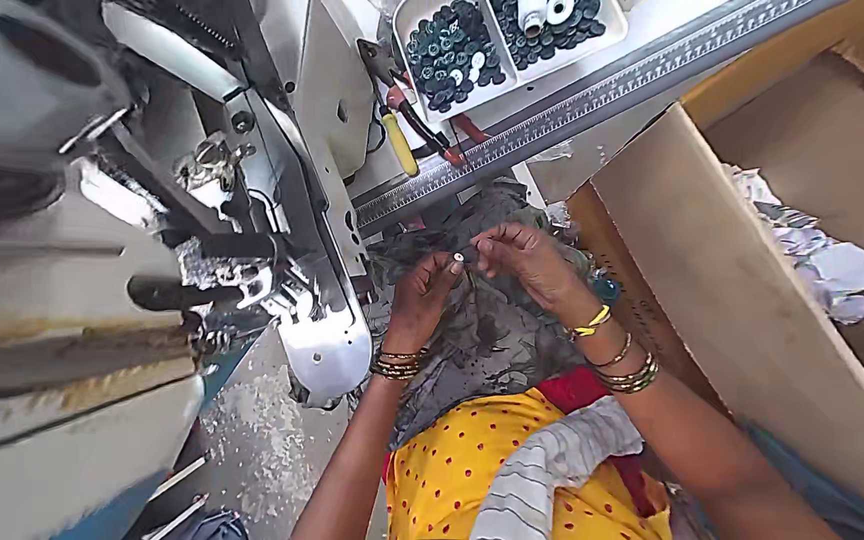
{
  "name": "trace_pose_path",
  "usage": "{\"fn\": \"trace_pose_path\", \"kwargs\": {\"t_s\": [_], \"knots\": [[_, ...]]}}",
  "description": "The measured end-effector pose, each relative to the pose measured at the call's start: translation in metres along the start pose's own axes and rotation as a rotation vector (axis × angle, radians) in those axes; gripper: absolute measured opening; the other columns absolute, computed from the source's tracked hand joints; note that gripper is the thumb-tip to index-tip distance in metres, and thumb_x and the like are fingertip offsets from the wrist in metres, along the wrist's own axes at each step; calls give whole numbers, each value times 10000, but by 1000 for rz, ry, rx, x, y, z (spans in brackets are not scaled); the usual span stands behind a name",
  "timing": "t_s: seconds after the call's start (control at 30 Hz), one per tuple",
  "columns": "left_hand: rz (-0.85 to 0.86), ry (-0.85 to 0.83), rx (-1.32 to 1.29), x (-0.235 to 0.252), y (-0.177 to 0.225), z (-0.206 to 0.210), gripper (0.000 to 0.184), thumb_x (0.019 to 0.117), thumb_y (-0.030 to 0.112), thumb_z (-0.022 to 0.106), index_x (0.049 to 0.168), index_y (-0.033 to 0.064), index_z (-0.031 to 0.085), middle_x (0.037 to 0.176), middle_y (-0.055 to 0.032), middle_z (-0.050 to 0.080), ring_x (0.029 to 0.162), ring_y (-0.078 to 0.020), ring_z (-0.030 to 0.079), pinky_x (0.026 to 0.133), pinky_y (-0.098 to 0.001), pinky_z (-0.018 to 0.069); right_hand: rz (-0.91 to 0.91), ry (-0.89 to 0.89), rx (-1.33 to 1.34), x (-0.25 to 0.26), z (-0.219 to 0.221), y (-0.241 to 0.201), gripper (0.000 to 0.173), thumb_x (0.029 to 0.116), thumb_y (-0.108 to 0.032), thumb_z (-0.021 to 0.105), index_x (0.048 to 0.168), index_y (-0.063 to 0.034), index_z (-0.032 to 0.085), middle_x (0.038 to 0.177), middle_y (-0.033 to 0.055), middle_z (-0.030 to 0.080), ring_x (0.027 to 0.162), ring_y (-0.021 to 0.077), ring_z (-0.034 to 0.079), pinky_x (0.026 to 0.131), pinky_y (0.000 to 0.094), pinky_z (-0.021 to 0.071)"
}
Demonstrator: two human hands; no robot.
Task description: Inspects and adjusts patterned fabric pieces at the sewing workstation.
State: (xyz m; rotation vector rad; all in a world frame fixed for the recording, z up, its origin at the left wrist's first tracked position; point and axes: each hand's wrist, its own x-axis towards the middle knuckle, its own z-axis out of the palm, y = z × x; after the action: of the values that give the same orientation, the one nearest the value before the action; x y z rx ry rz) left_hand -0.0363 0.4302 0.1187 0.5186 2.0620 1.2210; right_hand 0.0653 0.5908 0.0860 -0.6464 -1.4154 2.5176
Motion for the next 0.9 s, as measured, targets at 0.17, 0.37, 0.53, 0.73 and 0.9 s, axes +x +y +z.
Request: {"fn": "trace_pose_path", "kwargs": {"t_s": [0.17,0.37,0.53,0.73,0.9], "knots": [[54,8,89,3,0,-3,141,1017,132,576,1036,29,670,799,29,626,717,9,573,688,-182,486,-129,34,-157,7,7,3,92,939,-30,689,1030,-32,704,880,-10,721,791,47,685,776,238,592],[-36,56,70,6,5,-3,99,998,127,620,947,50,655,745,49,594,668,16,548,635,-168,463,-129,13,-163,14,8,8,117,968,-39,655,1071,-19,707,997,20,735,860,72,709,824,261,610],[-59,74,92,11,3,-2,107,988,142,636,907,73,646,699,56,578,615,4,529,588,-178,448,-95,63,-153,17,5,13,113,944,-39,699,1056,-27,698,917,28,746,804,80,717,788,257,611],[-64,108,92,14,5,2,87,972,107,642,895,72,659,705,65,599,627,22,547,605,-164,461,-214,45,-303,20,5,13,87,908,-22,738,992,-14,719,987,35,755,824,47,717,772,226,613],[-53,114,100,15,4,3,80,972,112,644,911,65,665,692,67,594,607,22,538,588,-159,454,-278,98,-341,21,9,19,81,910,-21,735,988,-10,717,1001,45,773,815,47,727,756,226,612]]}}
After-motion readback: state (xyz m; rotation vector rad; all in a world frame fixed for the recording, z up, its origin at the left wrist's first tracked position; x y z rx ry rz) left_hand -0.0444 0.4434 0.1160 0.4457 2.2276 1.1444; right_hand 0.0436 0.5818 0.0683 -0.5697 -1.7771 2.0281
